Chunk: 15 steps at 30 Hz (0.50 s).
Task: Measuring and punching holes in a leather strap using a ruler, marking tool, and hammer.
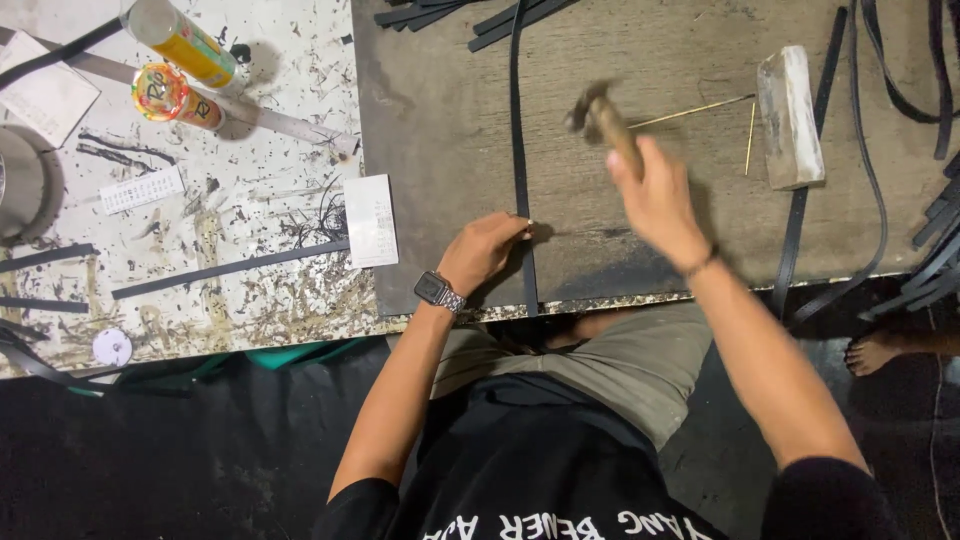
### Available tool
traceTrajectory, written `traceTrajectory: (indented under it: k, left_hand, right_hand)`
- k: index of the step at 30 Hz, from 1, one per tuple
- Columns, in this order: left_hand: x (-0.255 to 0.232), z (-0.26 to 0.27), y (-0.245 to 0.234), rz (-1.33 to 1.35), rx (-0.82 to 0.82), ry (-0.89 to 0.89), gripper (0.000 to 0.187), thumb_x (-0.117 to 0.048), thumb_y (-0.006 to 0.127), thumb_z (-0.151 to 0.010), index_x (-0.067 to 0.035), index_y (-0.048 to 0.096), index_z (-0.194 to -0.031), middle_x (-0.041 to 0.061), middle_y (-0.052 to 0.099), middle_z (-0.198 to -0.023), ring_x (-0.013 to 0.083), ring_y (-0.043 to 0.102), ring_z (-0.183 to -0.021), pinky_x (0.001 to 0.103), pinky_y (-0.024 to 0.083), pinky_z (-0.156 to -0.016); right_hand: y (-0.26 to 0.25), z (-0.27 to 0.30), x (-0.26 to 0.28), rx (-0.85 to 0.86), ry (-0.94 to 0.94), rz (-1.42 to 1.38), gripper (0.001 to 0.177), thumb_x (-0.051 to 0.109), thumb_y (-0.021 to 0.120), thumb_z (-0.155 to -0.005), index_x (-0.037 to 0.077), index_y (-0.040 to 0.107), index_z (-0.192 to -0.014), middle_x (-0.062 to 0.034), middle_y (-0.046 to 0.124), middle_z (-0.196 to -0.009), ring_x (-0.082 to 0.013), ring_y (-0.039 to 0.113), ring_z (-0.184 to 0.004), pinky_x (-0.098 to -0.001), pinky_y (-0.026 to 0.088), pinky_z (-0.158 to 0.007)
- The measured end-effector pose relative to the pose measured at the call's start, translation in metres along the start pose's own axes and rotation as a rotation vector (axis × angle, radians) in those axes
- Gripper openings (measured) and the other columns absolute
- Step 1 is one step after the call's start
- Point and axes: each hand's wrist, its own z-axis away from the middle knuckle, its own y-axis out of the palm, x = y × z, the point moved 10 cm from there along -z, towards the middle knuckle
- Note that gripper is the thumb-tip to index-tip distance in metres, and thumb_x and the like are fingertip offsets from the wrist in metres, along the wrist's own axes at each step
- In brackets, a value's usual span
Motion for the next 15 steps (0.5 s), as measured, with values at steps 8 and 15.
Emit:
traceTrajectory:
  k: [8,15]
  left_hand:
    - [-0.009,0.001,-0.006,0.085,-0.005,-0.024,0.017,0.004,0.059,-0.100,-0.007,0.070,-0.108,0.012,0.070,-0.089,0.0330,0.072,-0.091,0.041,0.059,-0.084]
    - [-0.003,0.000,0.000,0.039,0.040,-0.031,0.019,0.002,0.057,-0.100,-0.011,0.070,-0.105,0.006,0.068,-0.089,0.0265,0.071,-0.092,0.037,0.058,-0.088]
  right_hand:
    - [-0.015,0.103,0.069,-0.055,-0.195,-0.103,0.025,0.034,0.062,-0.103,0.009,0.064,-0.102,-0.0053,0.053,-0.048,-0.0303,0.065,-0.050,-0.0333,0.050,-0.050]
    - [-0.017,0.102,0.089,-0.014,-0.269,-0.017,0.028,0.035,0.064,-0.102,0.007,0.064,-0.104,-0.0109,0.054,-0.048,-0.0369,0.067,-0.054,-0.0377,0.049,-0.046]
